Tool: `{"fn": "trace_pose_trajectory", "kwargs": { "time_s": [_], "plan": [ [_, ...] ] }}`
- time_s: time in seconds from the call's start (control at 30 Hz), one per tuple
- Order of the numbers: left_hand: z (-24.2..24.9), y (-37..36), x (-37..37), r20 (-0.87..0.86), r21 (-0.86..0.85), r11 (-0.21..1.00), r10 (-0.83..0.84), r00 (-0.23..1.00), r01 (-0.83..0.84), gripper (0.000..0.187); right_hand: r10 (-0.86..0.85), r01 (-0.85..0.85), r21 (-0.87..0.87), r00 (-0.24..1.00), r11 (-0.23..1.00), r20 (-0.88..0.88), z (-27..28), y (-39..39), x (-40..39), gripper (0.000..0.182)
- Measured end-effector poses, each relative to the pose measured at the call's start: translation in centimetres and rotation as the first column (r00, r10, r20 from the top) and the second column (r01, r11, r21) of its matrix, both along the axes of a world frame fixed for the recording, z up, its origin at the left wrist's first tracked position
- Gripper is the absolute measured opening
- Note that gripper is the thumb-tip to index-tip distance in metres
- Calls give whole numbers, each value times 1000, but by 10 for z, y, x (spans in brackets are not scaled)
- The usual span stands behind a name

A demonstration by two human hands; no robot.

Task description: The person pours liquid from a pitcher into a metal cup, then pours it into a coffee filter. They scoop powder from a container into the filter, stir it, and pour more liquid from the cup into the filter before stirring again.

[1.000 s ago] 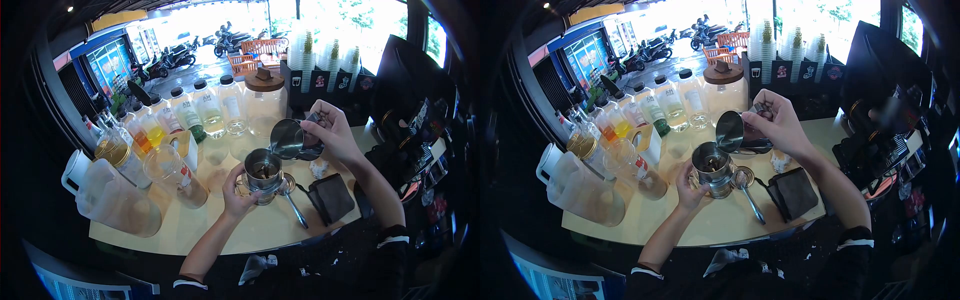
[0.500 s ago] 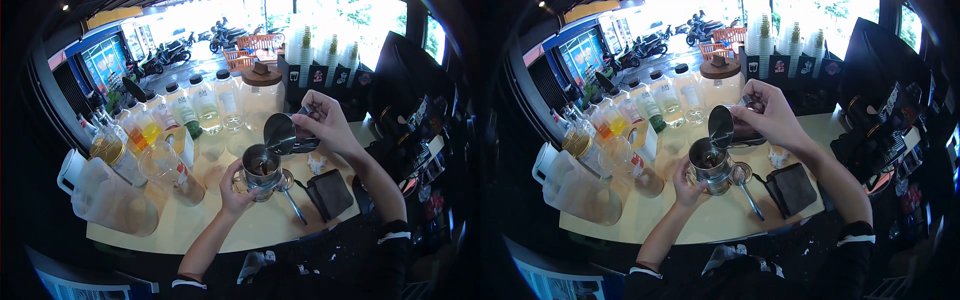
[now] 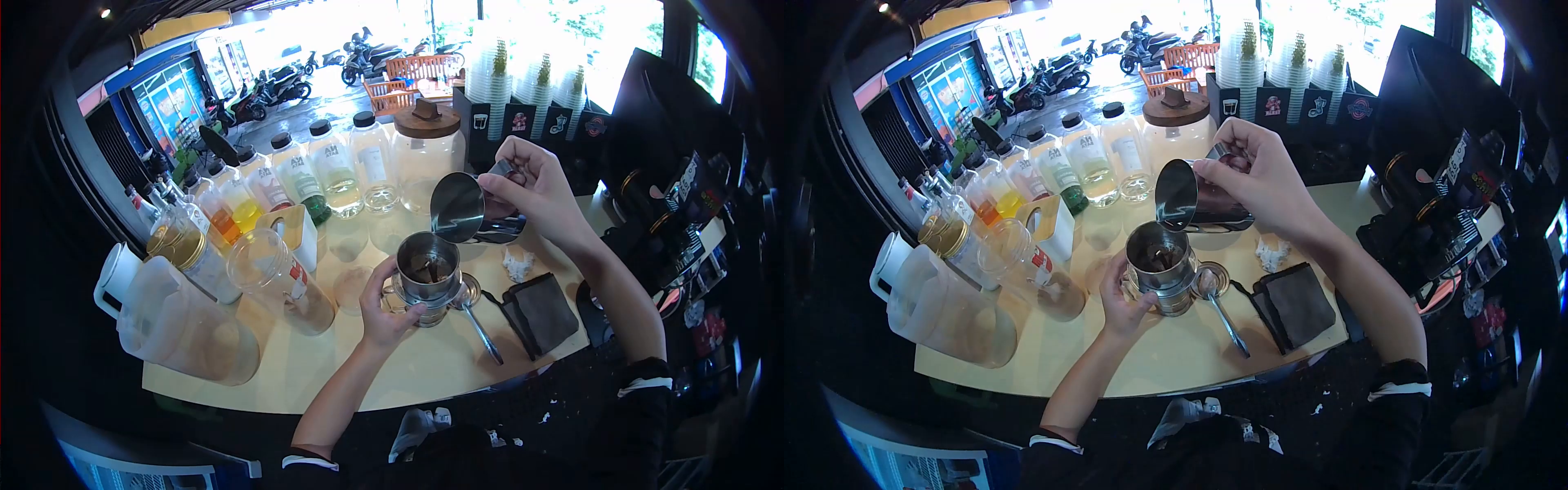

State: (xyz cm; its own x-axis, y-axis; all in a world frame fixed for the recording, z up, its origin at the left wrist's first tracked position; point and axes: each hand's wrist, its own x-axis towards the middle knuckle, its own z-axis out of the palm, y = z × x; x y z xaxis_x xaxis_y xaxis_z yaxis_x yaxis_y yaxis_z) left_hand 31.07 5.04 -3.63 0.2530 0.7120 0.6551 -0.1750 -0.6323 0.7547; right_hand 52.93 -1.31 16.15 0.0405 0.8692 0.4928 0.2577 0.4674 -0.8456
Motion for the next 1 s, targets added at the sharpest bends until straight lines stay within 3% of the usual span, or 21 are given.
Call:
{"fn": "trace_pose_trajectory", "kwargs": {
  "time_s": [0.33, 0.5, 0.83, 1.0],
  "plan": [
    [3, -1, 0, -5, -7, 1000, 3, 1000, -3, 81, 45, -45, 7, 997, 999, -57, 1, 4, -8, 17],
    [3, -2, 0, -3, -5, 1000, -1, 1000, 1, 80, -10, 9, 45, 1000, 999, 27, -6, 17, -7, 20],
    [4, -2, 1, 12, 3, 1000, -11, 1000, 11, 80, -3, 3, 2, 1000, 1000, -6, -9, 21, -13, 21],
    [2, -2, 1, 17, -2, 1000, -4, 1000, 4, 80, -40, 39, 19, 997, 999, 61, -10, 21, -10, 22]
  ]
}}
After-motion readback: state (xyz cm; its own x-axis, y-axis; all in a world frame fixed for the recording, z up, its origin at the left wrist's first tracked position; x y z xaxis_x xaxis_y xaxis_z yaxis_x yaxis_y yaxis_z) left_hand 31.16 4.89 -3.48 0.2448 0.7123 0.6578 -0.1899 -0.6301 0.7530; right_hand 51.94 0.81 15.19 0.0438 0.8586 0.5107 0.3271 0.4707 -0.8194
